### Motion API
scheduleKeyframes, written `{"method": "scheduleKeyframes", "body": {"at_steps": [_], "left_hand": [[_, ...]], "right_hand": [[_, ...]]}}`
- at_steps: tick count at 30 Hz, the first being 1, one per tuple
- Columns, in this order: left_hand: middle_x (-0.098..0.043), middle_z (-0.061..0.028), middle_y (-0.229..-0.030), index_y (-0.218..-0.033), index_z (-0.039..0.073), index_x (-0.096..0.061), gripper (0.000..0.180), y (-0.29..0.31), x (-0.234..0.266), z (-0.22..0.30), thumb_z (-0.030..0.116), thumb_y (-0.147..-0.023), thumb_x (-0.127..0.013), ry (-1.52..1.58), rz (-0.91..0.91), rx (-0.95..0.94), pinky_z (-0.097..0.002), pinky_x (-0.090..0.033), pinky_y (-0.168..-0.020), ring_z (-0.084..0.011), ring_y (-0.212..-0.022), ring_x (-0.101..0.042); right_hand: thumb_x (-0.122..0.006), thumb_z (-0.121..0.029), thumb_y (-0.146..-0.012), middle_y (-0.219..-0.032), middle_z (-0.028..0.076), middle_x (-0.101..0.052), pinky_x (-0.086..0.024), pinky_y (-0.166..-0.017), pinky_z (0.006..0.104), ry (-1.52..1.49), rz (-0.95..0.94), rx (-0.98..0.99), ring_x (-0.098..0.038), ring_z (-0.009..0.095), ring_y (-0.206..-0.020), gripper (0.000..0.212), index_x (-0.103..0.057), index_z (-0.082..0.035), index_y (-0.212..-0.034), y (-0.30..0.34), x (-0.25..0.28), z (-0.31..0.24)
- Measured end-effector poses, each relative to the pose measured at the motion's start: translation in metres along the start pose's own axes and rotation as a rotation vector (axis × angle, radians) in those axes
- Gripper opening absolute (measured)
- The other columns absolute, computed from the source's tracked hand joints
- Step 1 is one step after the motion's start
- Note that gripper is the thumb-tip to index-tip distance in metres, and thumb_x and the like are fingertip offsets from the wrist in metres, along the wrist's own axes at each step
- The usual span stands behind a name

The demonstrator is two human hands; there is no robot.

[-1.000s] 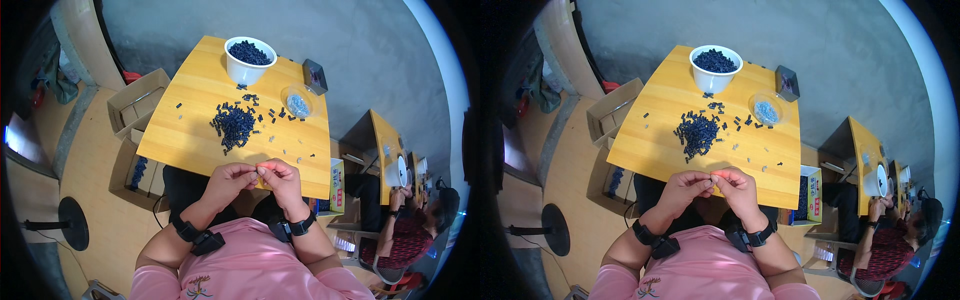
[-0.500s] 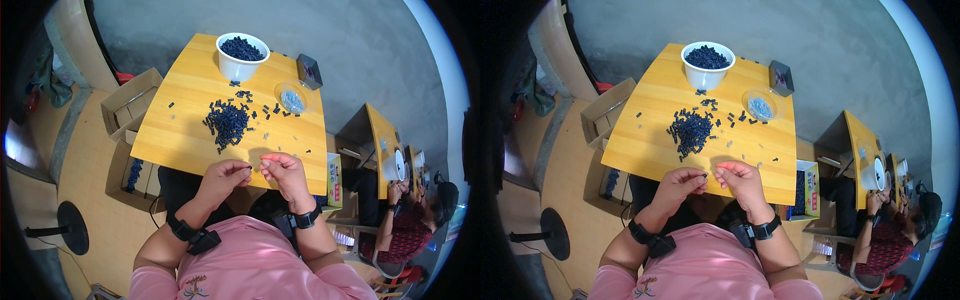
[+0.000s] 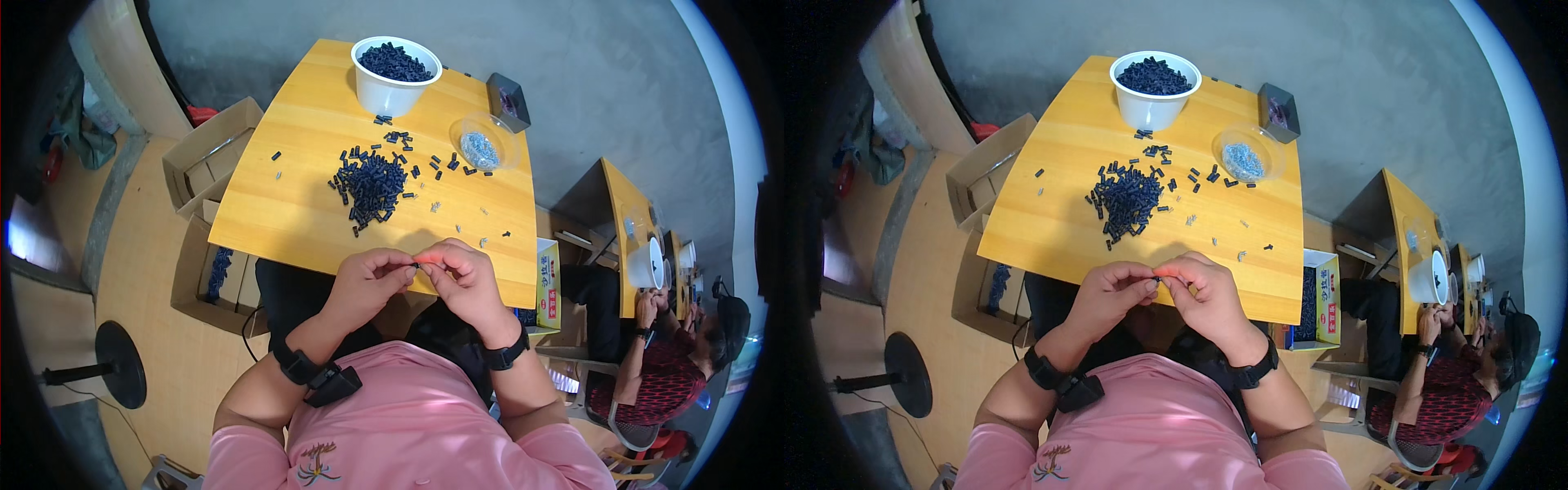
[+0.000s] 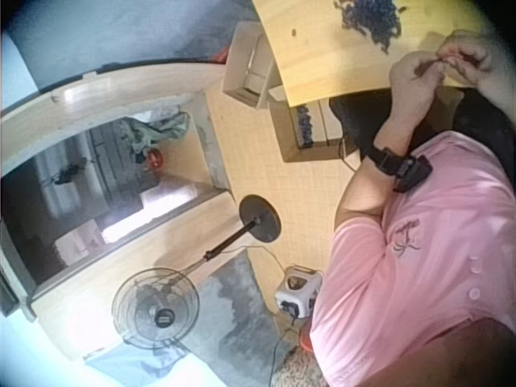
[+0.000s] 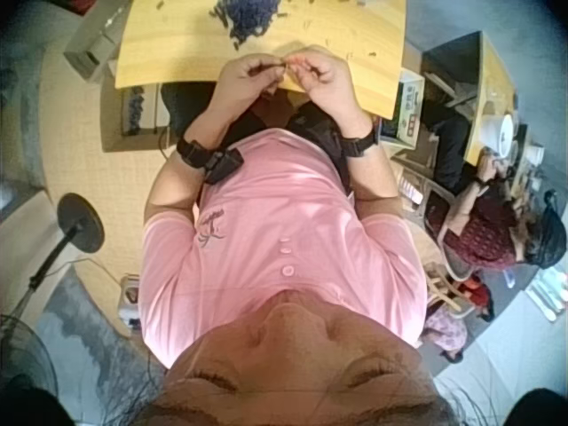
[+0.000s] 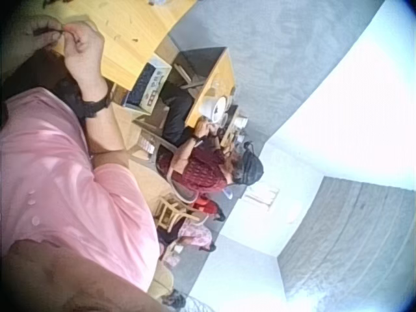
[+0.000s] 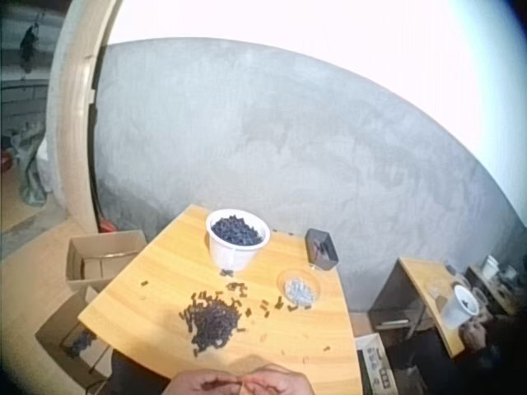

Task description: Manually assembling small blue plastic components into finished parts at a workstation.

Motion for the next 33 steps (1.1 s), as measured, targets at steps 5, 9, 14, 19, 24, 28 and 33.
{"method": "scheduleKeyframes", "body": {"at_steps": [5, 9, 14, 19, 24, 28, 33], "left_hand": [[-0.063, -0.0038, -0.086, -0.100, -0.001, -0.062, 0.017, 0.003, 0.000, 0.008, 0.007, -0.084, -0.062, -0.180, 0.027, -0.062, -0.0209, -0.049, -0.067, -0.0086, -0.072, -0.059], [-0.063, -0.0062, -0.080, -0.091, -0.001, -0.064, 0.013, 0.006, 0.004, 0.016, 0.007, -0.080, -0.064, -0.276, 0.126, -0.208, -0.0222, -0.047, -0.063, -0.0103, -0.067, -0.059], [-0.062, -0.0124, -0.079, -0.088, 0.000, -0.064, 0.012, 0.010, 0.008, 0.031, 0.004, -0.078, -0.063, -0.534, 0.211, -0.340, -0.0267, -0.047, -0.061, -0.0203, -0.068, -0.061], [-0.062, -0.0130, -0.077, -0.087, -0.001, -0.064, 0.011, 0.012, 0.014, 0.038, 0.004, -0.077, -0.063, -0.446, 0.290, -0.338, -0.0281, -0.048, -0.062, -0.0213, -0.068, -0.062], [-0.063, -0.0069, -0.075, -0.088, -0.002, -0.064, 0.010, 0.013, 0.019, 0.044, 0.002, -0.080, -0.063, -0.533, 0.316, -0.397, -0.0228, -0.047, -0.061, -0.0103, -0.067, -0.060], [-0.064, -0.0074, -0.076, -0.088, -0.002, -0.064, 0.010, 0.015, 0.023, 0.046, 0.004, -0.081, -0.062, -0.641, 0.355, -0.408, -0.0233, -0.048, -0.061, -0.0106, -0.069, -0.061], [-0.065, -0.0070, -0.081, -0.093, -0.002, -0.063, 0.014, 0.006, 0.031, 0.013, 0.007, -0.083, -0.062, -0.187, 0.257, -0.140, -0.0224, -0.050, -0.064, -0.0119, -0.071, -0.062]], "right_hand": [[-0.059, 0.007, -0.078, -0.075, 0.003, -0.057, -0.042, -0.060, 0.0209, 0.040, -0.002, -0.091, -0.051, 0.009, -0.065, 0.019, -0.060, -0.001, -0.096, -0.002, -0.001, -0.003], [-0.057, 0.008, -0.076, -0.073, 0.007, -0.057, -0.044, -0.061, 0.0246, 0.171, -0.027, -0.039, -0.055, 0.016, -0.065, 0.022, -0.059, -0.002, -0.096, -0.007, -0.002, -0.018], [-0.053, 0.010, -0.070, -0.082, 0.017, -0.058, -0.046, -0.071, 0.0394, 0.485, -0.167, 0.197, -0.055, 0.035, -0.082, 0.034, -0.055, -0.001, -0.101, -0.011, -0.022, -0.041], [-0.055, 0.011, -0.071, -0.079, 0.015, -0.058, -0.047, -0.065, 0.0360, 0.425, 0.039, 0.262, -0.056, 0.032, -0.072, 0.037, -0.055, -0.002, -0.106, -0.006, -0.024, -0.041], [-0.052, 0.011, -0.071, -0.092, 0.021, -0.056, -0.044, -0.078, 0.0405, 0.384, 0.036, 0.243, -0.054, 0.036, -0.086, 0.046, -0.048, 0.004, -0.116, -0.003, -0.037, -0.042], [-0.052, 0.010, -0.071, -0.104, 0.022, -0.054, -0.043, -0.085, 0.0401, 0.439, 0.011, 0.298, -0.052, 0.038, -0.094, 0.050, -0.044, 0.004, -0.120, -0.001, -0.047, -0.047], [-0.056, 0.009, -0.069, -0.108, 0.022, -0.054, -0.042, -0.088, 0.0396, 0.276, 0.058, 0.156, -0.052, 0.038, -0.099, 0.054, -0.043, 0.002, -0.122, 0.000, -0.037, -0.031]]}}
Point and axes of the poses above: each hand's wrist, its own y-axis away from the middle knuckle, its own x-axis out of the back of the hand, z = x × y, the point moved 8 cm from there along -y, towards the middle knuckle
